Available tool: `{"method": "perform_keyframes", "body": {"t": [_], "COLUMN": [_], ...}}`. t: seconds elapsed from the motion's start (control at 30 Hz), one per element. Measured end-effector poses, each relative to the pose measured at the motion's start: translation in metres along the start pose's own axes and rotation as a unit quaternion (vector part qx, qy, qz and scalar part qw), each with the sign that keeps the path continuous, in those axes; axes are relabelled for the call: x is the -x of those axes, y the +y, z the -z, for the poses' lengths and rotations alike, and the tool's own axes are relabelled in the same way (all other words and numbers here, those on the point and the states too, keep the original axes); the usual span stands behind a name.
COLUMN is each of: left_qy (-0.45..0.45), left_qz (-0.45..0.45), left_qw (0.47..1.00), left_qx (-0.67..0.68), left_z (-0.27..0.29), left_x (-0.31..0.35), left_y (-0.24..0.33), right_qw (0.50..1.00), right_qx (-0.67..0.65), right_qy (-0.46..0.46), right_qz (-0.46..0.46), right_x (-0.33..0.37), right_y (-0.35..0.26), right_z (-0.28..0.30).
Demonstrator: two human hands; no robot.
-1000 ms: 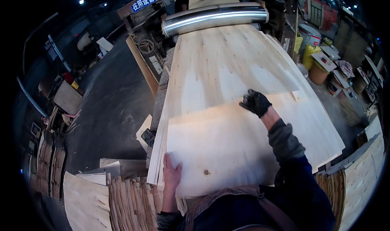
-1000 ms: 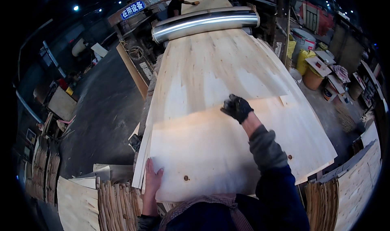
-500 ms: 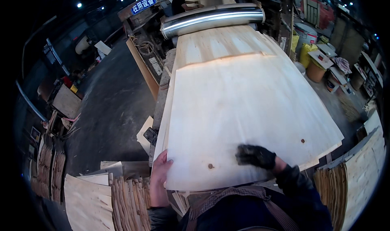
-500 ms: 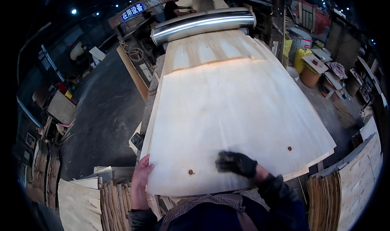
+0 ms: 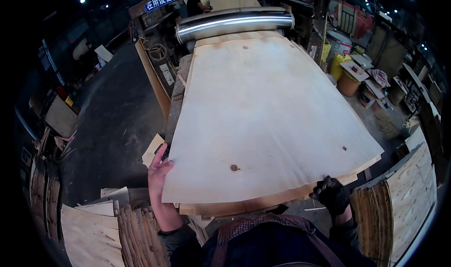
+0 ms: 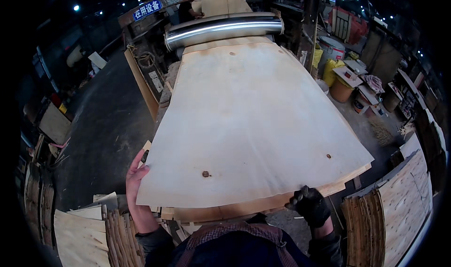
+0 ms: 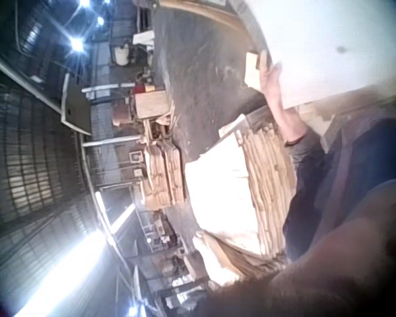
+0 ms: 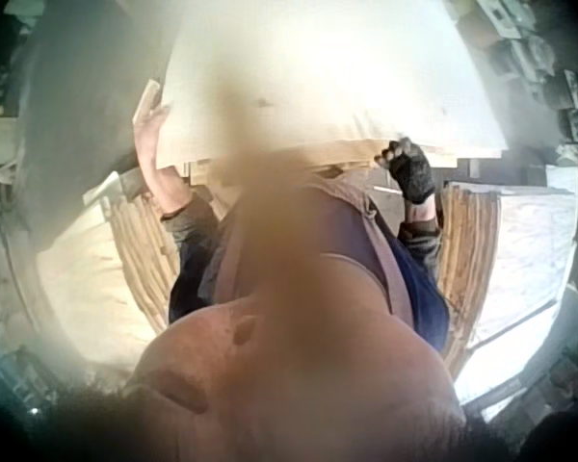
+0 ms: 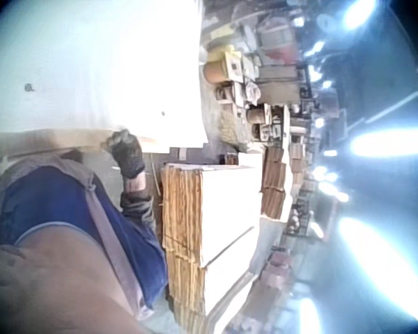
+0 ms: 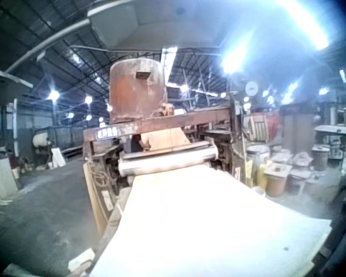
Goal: The person picks up thin wood veneer sheets from a stack, feeds them individually through a large metal roller machine, and places them onto a separate stack.
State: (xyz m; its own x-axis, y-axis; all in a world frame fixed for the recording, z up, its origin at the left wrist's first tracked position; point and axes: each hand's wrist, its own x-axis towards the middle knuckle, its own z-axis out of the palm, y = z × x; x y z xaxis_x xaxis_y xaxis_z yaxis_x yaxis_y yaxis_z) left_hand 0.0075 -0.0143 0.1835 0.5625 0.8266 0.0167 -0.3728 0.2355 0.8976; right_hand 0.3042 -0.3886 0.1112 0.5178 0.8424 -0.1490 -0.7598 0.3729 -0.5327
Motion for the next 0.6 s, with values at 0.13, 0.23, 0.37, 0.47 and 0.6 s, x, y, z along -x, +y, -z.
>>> {"method": "perform_keyframes", "body": {"t": [0.13, 0.23, 0.37, 0.47, 0.6], "left_qy": [0.024, 0.082, 0.183, 0.165, 0.117], "left_qz": [0.017, 0.031, 0.044, 0.015, -0.036], "left_qw": [0.999, 0.996, 0.976, 0.921, 0.760], "left_qx": [-0.013, -0.009, -0.109, -0.353, -0.639], "left_z": [0.030, 0.037, 0.032, 0.051, 0.019], "left_x": [-0.018, -0.020, -0.004, 0.014, 0.034], "left_y": [-0.015, -0.034, -0.071, -0.129, -0.166], "right_qw": [0.991, 0.997, 0.992, 0.997, 0.995], "right_qx": [0.104, 0.066, 0.091, 0.051, 0.008], "right_qy": [0.055, -0.028, -0.075, -0.049, -0.095], "right_qz": [0.056, 0.036, 0.047, 0.006, -0.032], "right_x": [-0.034, -0.089, -0.192, -0.269, -0.370], "right_y": [-0.023, -0.037, -0.044, -0.040, -0.026], "right_z": [-0.047, -0.039, -0.026, -0.024, -0.032]}}
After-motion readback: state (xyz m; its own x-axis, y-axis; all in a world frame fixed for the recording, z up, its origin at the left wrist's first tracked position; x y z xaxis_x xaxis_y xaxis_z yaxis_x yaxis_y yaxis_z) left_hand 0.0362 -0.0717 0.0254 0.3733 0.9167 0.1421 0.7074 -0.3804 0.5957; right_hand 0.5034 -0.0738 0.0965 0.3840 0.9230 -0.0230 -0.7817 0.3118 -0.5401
